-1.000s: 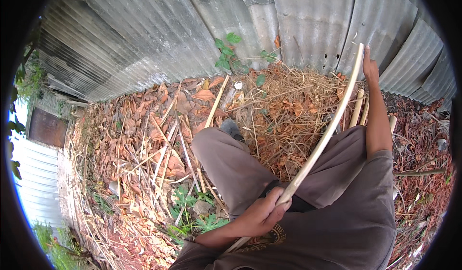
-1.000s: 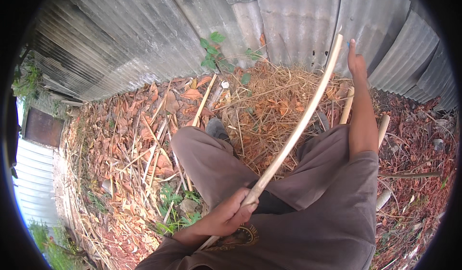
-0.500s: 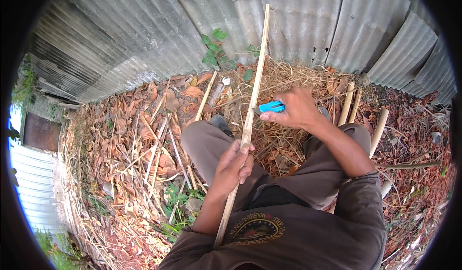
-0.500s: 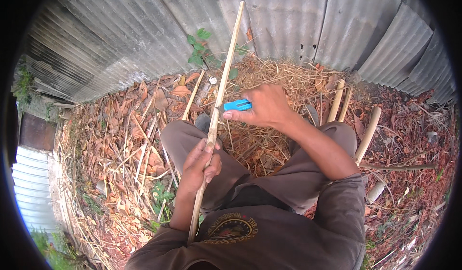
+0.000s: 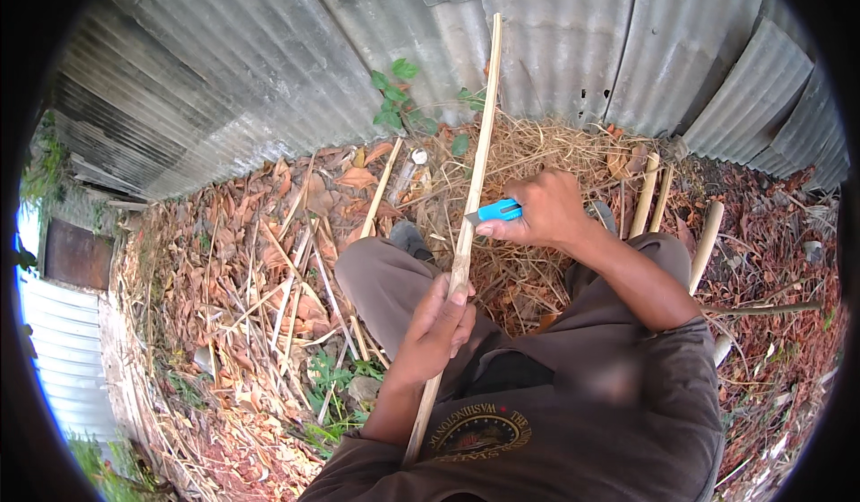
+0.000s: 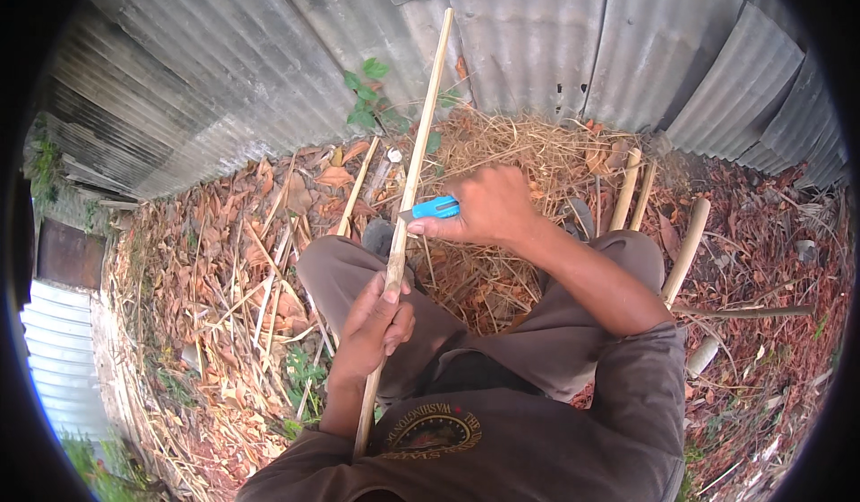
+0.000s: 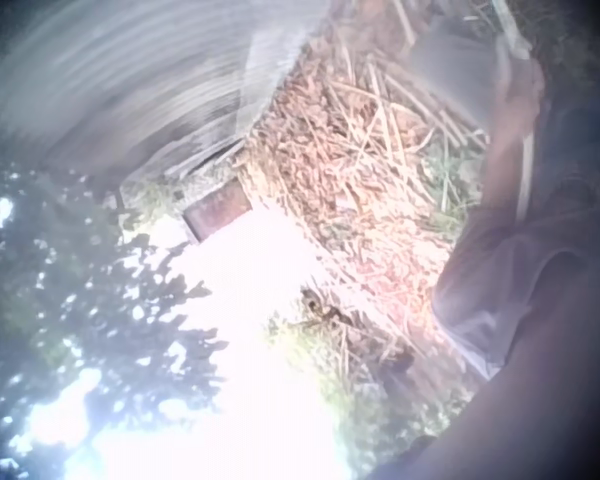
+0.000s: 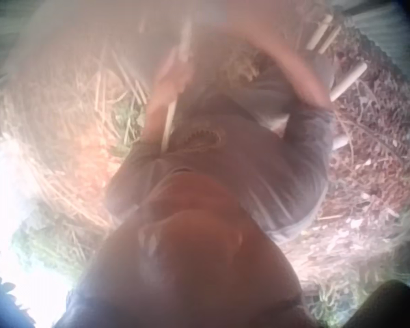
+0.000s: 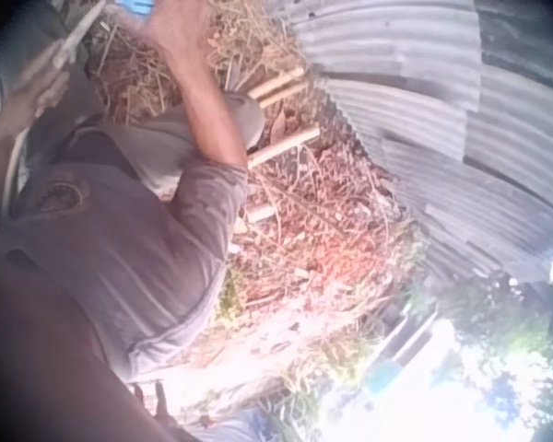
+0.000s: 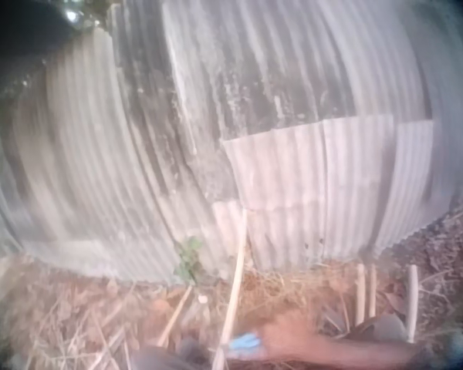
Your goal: The person sits on the ground and uses a blue utility knife to shave the bark off a long wooden stick. They rotate the stick and scrape the surface repeatedly. Later, they switch to using a machete to continue shaving the stick.
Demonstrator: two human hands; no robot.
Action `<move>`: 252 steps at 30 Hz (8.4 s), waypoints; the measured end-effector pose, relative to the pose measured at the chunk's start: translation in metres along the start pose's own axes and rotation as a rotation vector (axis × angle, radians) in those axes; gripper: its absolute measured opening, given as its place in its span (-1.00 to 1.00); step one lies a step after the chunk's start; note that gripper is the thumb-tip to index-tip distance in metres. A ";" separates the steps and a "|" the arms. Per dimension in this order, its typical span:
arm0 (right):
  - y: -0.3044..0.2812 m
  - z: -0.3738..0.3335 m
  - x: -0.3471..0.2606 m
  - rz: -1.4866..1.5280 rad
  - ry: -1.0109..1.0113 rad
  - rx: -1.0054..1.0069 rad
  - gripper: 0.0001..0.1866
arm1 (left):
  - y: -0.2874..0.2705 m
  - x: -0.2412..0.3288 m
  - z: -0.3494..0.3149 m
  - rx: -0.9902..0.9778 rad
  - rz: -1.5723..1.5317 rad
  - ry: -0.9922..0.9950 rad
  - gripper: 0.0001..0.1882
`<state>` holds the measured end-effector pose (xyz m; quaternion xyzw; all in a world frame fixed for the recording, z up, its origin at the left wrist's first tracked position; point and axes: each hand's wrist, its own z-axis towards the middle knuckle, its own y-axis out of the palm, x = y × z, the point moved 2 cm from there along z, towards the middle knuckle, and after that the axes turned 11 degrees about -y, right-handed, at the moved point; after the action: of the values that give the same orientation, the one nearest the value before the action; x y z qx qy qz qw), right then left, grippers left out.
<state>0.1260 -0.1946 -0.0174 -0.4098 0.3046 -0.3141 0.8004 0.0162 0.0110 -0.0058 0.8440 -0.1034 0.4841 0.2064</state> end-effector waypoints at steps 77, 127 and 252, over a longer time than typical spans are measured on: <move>-0.029 0.029 0.152 -0.125 0.553 0.205 -0.07 | 0.020 0.000 -0.018 -0.034 0.261 0.079 -0.79; -0.003 0.033 0.112 -0.142 0.347 0.180 -0.13 | 0.011 -0.006 -0.006 0.048 0.300 0.132 -0.80; -0.001 0.007 0.053 -0.172 0.112 0.094 -0.17 | 0.014 0.007 -0.003 0.346 0.754 0.151 -0.72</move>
<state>0.1638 -0.2316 -0.0248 -0.3782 0.2972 -0.4181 0.7706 0.0119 0.0006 0.0048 0.7314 -0.3067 0.5965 -0.1230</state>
